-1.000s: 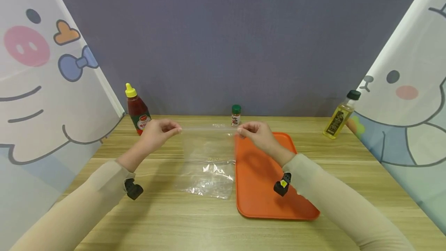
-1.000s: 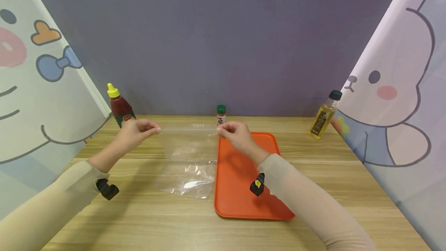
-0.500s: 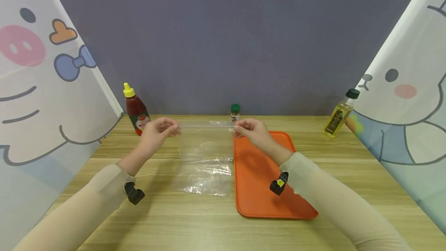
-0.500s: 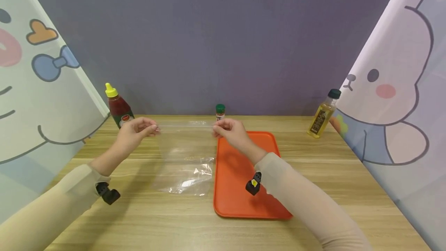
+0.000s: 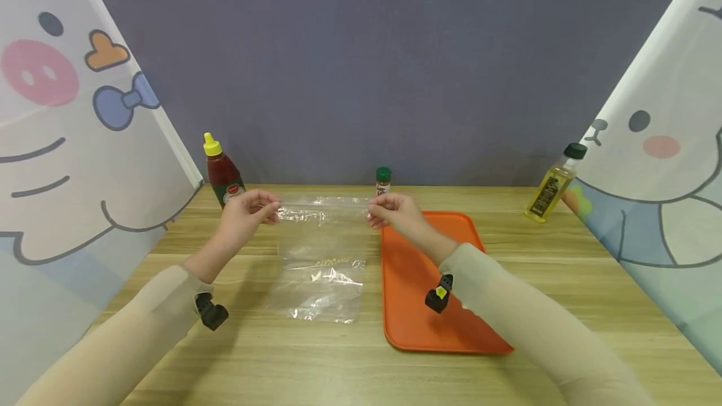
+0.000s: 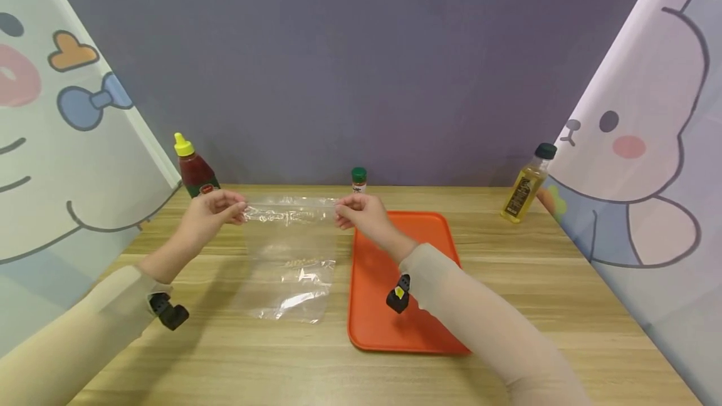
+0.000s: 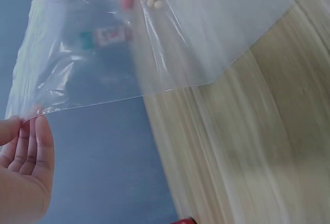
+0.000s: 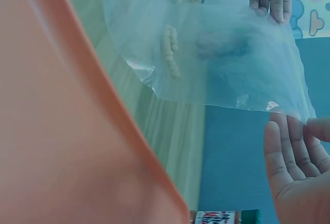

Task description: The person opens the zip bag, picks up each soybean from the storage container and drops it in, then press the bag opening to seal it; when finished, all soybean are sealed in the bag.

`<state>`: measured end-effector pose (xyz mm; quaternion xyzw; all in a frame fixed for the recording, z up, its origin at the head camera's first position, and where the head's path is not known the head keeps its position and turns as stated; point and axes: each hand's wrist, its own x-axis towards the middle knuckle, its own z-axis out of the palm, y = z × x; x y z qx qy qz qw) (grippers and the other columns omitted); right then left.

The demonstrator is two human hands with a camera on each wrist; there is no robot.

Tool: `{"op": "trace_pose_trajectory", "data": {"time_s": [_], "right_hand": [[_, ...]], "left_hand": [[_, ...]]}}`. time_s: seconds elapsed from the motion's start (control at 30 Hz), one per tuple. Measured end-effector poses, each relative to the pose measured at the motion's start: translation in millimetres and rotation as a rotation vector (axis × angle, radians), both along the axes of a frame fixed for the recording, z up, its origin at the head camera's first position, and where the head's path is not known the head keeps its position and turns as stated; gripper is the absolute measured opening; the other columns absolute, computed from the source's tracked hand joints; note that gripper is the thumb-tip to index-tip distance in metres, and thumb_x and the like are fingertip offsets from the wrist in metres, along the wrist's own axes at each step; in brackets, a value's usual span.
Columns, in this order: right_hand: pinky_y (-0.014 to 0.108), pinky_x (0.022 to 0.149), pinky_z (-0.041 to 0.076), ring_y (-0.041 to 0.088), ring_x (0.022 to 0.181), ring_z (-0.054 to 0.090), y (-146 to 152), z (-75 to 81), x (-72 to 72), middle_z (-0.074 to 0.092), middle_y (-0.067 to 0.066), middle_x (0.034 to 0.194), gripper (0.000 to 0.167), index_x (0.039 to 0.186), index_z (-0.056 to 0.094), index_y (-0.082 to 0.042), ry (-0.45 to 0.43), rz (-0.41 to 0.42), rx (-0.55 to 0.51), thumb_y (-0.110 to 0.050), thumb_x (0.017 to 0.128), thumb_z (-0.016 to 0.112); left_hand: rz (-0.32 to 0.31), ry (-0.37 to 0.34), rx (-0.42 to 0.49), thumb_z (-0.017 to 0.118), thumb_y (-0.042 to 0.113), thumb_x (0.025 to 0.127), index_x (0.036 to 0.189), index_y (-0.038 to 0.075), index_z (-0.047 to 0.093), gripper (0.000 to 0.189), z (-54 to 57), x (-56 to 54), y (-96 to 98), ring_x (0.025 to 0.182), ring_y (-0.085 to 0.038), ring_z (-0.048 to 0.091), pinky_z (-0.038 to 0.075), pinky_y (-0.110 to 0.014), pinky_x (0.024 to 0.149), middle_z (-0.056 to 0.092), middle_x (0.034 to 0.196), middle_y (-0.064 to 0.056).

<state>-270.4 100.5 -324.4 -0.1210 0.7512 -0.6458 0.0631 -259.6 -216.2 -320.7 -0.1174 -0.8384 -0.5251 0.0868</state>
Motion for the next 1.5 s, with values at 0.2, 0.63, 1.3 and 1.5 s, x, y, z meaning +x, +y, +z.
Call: {"op": "trace_pose_trajectory", "data": {"time_s": [0.2, 0.63, 1.3, 1.5], "right_hand": [[0.034, 0.075, 0.061, 0.016, 0.073, 0.07, -6, -11.5, -11.1, 0.07, 0.023, 0.096, 0.027, 0.114, 0.061, 0.01, -0.095, -0.025, 0.013, -0.008, 0.093, 0.062], [0.044, 0.086, 0.058, 0.012, 0.065, 0.067, -20, -27.3, -41.1, 0.072, 0.013, 0.083, 0.027, 0.114, 0.063, 0.011, -0.241, -0.151, 0.025, -0.006, 0.093, 0.062], [0.034, 0.06, 0.061, 0.017, 0.05, 0.06, -44, -42.8, -69.7, 0.062, 0.011, 0.063, 0.049, 0.125, 0.045, 0.01, -0.407, -0.376, 0.15, 0.008, 0.081, 0.067], [0.036, 0.07, 0.061, 0.019, 0.057, 0.062, -43, -41.1, -64.0, 0.064, 0.013, 0.071, 0.029, 0.112, 0.056, 0.012, -0.438, -0.297, 0.221, 0.004, 0.086, 0.064]], "left_hand": [[0.032, -0.077, -0.048, 0.061, 0.013, 0.095, 0.108, -0.006, 0.064, 0.023, -6.2, -11.2, -4.7, 0.069, -0.003, 0.066, 0.059, -0.022, 0.066, 0.069, 0.1, -0.025], [0.051, -0.259, -0.064, 0.06, 0.015, 0.096, 0.115, -0.006, 0.063, 0.029, -23.1, -49.3, -6.6, 0.076, -0.007, 0.067, 0.06, -0.035, 0.079, 0.066, 0.111, -0.028], [0.022, -0.41, -0.054, 0.059, 0.002, 0.094, 0.116, -0.019, 0.058, 0.031, -51.0, -83.2, -8.5, 0.066, -0.007, 0.064, 0.06, -0.031, 0.075, 0.073, 0.084, -0.012], [0.041, -0.432, -0.063, 0.06, 0.002, 0.093, 0.115, -0.017, 0.059, 0.029, -57.7, -89.5, -8.6, 0.068, -0.009, 0.065, 0.06, -0.03, 0.075, 0.073, 0.094, -0.019]]}}
